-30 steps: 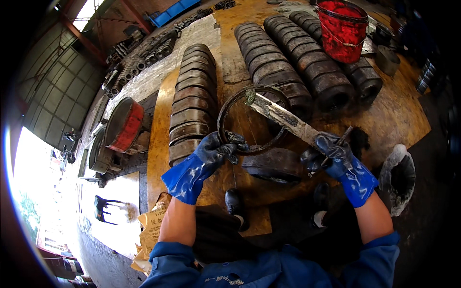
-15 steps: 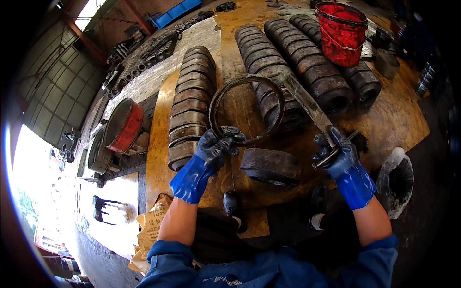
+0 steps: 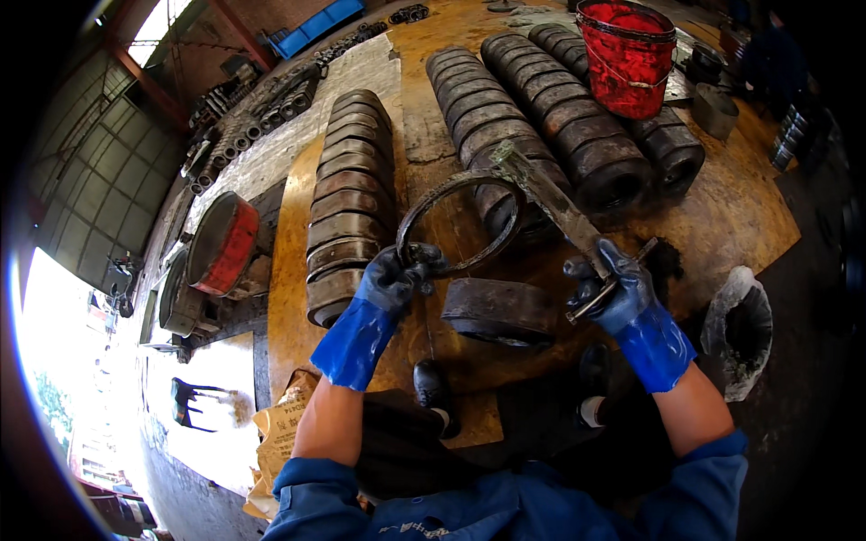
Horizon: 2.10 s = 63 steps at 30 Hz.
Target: The person applies a dark sealant to a circular metal ring using a putty knife, then places the ring into a cylindrical metal housing. They repeat the process of scooping sealant and applying it to the ring and housing interior.
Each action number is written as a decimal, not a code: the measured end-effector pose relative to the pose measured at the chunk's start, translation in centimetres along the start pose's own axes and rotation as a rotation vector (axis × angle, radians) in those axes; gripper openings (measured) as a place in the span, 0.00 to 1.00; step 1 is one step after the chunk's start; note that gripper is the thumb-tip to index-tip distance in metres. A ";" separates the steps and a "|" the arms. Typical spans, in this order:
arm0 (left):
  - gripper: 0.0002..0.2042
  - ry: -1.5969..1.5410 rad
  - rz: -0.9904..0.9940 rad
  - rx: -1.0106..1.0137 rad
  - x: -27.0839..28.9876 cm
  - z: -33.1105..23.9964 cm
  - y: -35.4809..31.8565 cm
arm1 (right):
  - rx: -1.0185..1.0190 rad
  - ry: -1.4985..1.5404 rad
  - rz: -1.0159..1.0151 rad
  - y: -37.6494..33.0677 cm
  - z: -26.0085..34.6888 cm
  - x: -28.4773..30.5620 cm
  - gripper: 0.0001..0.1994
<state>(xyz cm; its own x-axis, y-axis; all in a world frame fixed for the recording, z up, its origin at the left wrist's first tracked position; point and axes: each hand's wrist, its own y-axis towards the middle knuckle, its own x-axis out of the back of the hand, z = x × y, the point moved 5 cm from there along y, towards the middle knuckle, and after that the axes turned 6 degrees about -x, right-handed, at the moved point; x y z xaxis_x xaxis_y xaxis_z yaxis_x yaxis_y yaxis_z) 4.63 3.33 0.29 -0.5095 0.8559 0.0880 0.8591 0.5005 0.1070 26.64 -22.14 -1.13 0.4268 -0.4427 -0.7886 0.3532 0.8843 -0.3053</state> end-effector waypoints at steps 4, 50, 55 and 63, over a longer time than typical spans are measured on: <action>0.11 0.025 -0.108 0.080 -1.3 -0.8 -0.5 | 0.034 -0.091 -0.008 -0.1 -0.6 -0.8 0.20; 0.14 -0.629 -0.077 0.232 -5.2 2.0 -0.8 | 0.039 -0.165 0.073 2.6 -5.1 -3.1 0.22; 0.15 -0.625 -0.082 0.238 -4.5 3.2 -0.8 | 0.030 0.042 0.209 2.3 -2.1 -3.5 0.22; 0.16 -0.740 -0.171 0.279 -2.2 3.7 0.0 | 0.151 0.164 0.188 0.2 2.9 -1.9 0.19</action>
<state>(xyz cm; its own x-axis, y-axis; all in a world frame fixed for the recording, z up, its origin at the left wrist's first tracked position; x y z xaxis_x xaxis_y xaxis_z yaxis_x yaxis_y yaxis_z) 5.93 1.90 -3.59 -0.5559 0.5799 -0.5956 0.8019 0.5629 -0.2003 28.30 -21.50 1.83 0.3603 -0.2323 -0.9034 0.4056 0.9112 -0.0725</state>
